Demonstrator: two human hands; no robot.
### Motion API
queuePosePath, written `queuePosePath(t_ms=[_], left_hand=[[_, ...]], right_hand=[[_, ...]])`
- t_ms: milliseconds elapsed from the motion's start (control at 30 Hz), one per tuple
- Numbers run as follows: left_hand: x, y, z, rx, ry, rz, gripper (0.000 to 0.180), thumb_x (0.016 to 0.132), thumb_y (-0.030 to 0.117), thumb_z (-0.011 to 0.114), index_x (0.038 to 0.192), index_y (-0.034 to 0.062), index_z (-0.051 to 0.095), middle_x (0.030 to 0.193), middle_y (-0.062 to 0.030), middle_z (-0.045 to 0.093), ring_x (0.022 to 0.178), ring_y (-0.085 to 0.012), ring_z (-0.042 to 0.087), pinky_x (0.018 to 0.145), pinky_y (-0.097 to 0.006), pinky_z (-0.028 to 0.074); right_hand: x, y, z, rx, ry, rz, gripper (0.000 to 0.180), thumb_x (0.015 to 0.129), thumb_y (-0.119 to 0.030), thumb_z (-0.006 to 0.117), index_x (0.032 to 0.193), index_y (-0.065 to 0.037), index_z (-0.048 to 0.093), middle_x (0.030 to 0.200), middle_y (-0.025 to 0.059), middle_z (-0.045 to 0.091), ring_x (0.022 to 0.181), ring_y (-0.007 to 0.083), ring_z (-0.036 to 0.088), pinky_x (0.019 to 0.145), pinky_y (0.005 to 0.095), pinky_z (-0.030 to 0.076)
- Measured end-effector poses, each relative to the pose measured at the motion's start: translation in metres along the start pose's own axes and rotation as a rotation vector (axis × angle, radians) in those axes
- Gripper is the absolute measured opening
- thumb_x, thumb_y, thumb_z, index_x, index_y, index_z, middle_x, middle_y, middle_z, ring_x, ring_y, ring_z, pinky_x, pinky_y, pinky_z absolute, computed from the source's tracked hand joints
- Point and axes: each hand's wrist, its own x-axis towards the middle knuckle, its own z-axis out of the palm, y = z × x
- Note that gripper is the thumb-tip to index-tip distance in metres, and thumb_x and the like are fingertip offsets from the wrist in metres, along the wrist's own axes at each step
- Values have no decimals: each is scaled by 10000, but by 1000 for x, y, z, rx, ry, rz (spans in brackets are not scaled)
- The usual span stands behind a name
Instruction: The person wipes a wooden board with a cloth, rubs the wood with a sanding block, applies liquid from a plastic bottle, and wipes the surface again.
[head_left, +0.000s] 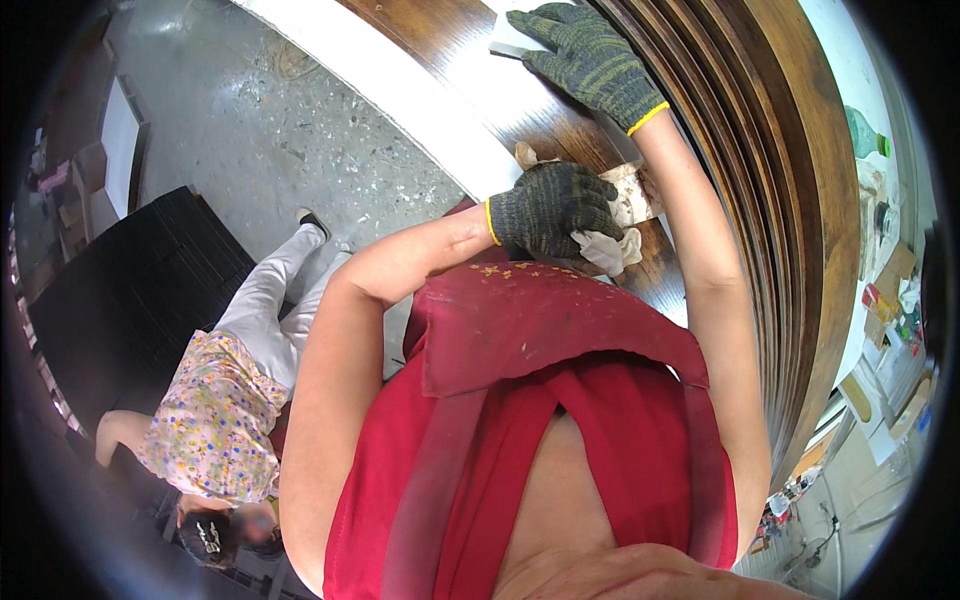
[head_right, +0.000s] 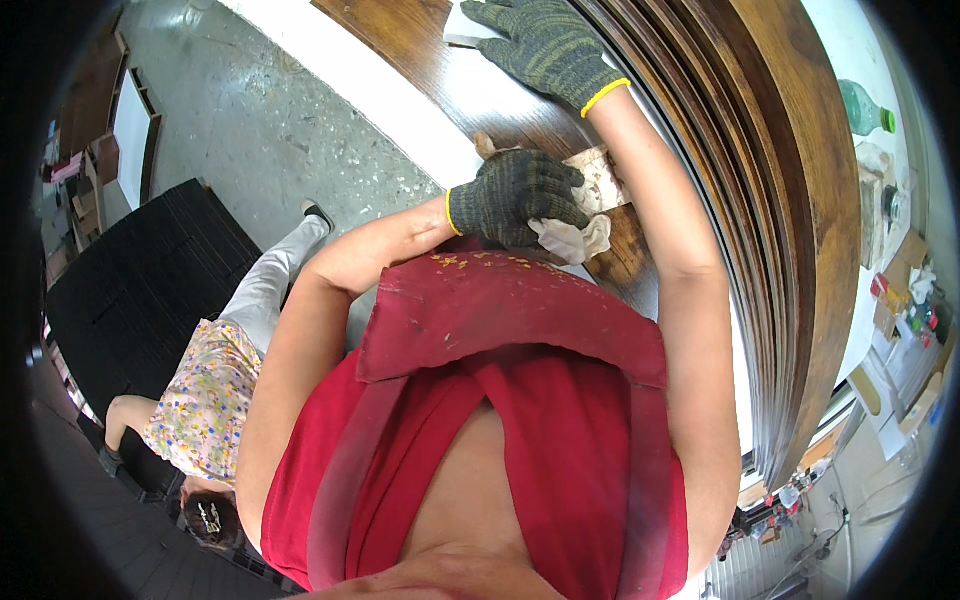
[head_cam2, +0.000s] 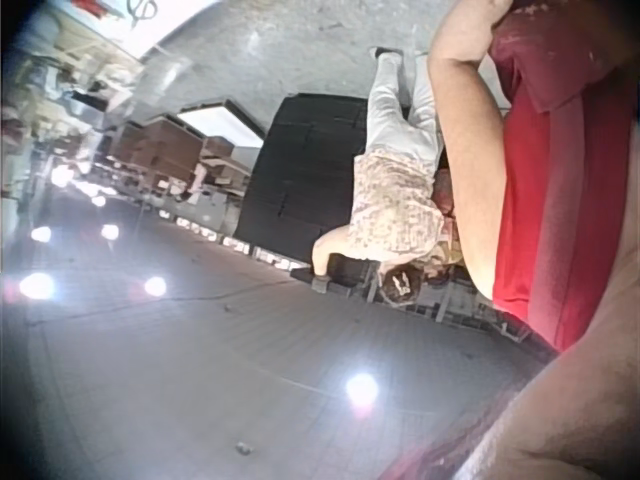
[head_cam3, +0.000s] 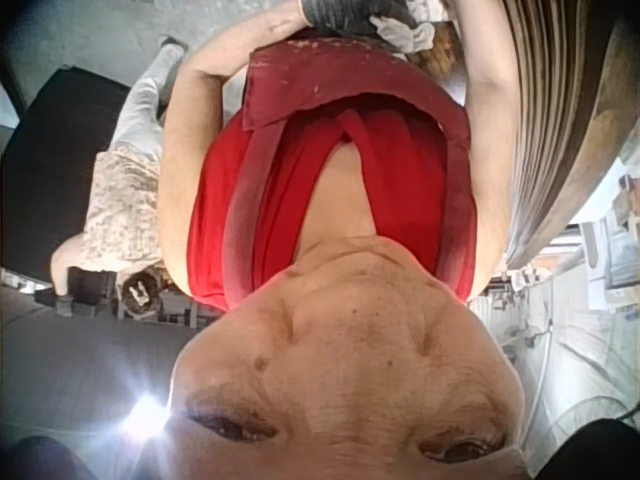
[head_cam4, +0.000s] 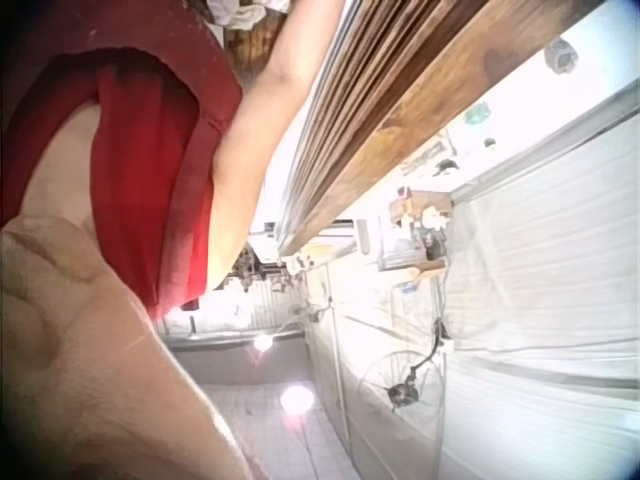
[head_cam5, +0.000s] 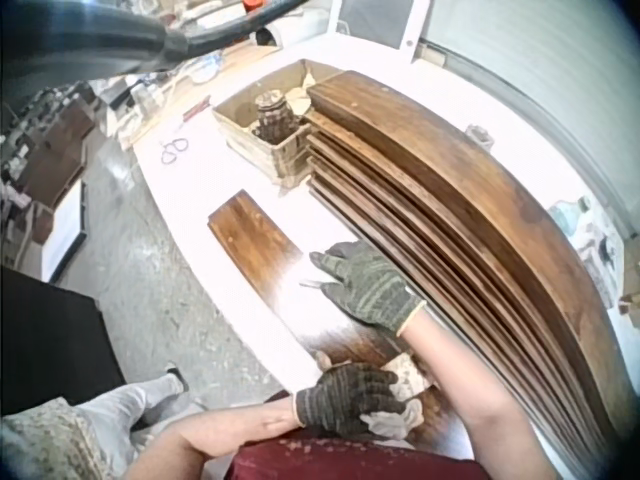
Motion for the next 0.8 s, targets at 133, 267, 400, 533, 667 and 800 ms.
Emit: queuePosePath(t_ms=[133, 267, 400, 533, 667, 800], left_hand=[[5, 5, -1, -346, -25, -178, 494, 804, 403, 707, 1205, 115, 675, 1232, -131, 637, 1172, -356, 586, 1001, -484, 444], [6, 16, -12, -34, -105, -149, 456, 791, 371, 731, 1195, 164, 694, 1238, -117, 637, 1171, -333, 590, 993, -475, 446], [8, 19, -17, -50, -41, -121, 427, 780, 337, 741, 1174, 177, 705, 1231, -112, 640, 1173, -335, 586, 984, -471, 451], [8, 15, -12, -210, -52, -127, 613, 813, 568, 666, 1231, 120, 656, 1225, -138, 642, 1174, -290, 591, 981, -459, 450], [6, 13, -11, -30, -122, -103, 634, 828, 581, 649, 1244, 103, 642, 1236, -146, 640, 1175, -293, 591, 991, -456, 445], [9, 16, -18, 12, -186, -108, 656, 843, 594, 633, 1258, 87, 628, 1246, -154, 639, 1175, -295, 591, 1001, -454, 441]], right_hand=[[-12, 3, -4, -253, 13, -19, 526, 938, -455, 593, 1413, -234, 548, 1339, 122, 588, 1237, 295, 539, 1087, 426, 421], [-19, -1, -5, -226, -78, 38, 538, 932, -474, 600, 1412, -236, 548, 1331, 131, 589, 1241, 298, 536, 1091, 422, 422], [4, -4, -6, -185, -29, 18, 528, 897, -436, 621, 1363, -190, 580, 1260, 161, 612, 1169, 334, 554, 1038, 441, 437], [9, -3, -10, -92, -66, 25, 521, 872, -379, 646, 1329, -133, 603, 1212, 172, 634, 1122, 353, 571, 1000, 446, 446], [-13, 1, -12, -164, -102, 58, 550, 903, -491, 637, 1389, -242, 574, 1317, 127, 598, 1227, 313, 541, 1087, 431, 425], [-10, 8, -4, -180, -111, 47, 569, 895, -524, 634, 1393, -254, 571, 1343, 112, 591, 1263, 302, 520, 1106, 423, 410]])
